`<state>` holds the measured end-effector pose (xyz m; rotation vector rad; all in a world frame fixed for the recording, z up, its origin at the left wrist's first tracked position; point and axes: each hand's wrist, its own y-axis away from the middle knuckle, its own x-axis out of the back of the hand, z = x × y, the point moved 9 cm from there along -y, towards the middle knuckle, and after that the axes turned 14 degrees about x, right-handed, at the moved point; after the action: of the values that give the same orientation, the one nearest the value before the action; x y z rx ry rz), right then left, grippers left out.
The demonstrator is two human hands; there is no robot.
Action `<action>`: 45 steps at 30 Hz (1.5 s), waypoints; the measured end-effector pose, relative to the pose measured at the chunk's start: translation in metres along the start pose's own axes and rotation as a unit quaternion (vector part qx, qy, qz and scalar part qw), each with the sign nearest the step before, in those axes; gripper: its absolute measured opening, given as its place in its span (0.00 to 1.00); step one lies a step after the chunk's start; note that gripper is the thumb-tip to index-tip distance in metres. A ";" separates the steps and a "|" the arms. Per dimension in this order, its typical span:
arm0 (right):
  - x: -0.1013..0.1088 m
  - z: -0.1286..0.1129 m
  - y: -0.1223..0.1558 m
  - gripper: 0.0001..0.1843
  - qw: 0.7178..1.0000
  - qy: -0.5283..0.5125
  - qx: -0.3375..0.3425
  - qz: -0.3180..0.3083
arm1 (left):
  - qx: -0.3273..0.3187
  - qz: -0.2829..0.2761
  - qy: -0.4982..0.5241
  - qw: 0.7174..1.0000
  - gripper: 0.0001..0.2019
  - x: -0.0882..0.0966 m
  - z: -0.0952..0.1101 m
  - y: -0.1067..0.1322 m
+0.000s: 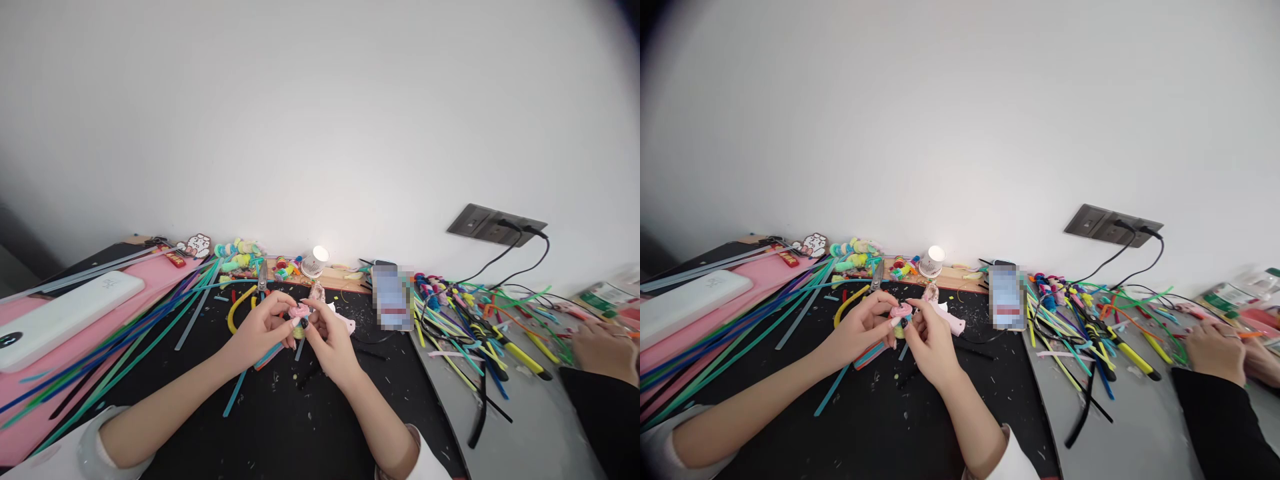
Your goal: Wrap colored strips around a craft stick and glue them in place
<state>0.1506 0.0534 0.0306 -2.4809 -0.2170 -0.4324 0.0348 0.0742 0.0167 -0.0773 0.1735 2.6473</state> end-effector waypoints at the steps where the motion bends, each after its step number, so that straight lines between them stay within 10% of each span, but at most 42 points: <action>1: 0.000 0.000 0.000 0.17 1.000 -0.003 0.001 0.001 | -0.001 -0.001 -0.002 1.000 0.08 0.000 0.000 0.000; 45: 0.000 0.006 0.001 0.15 0.999 -0.032 -0.021 0.009 | 0.029 -0.023 0.045 0.998 0.10 -0.001 -0.002 -0.002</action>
<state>0.1523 0.0564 0.0257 -2.5377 -0.2125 -0.3528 0.0370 0.0754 0.0148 -0.1792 0.2745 2.5927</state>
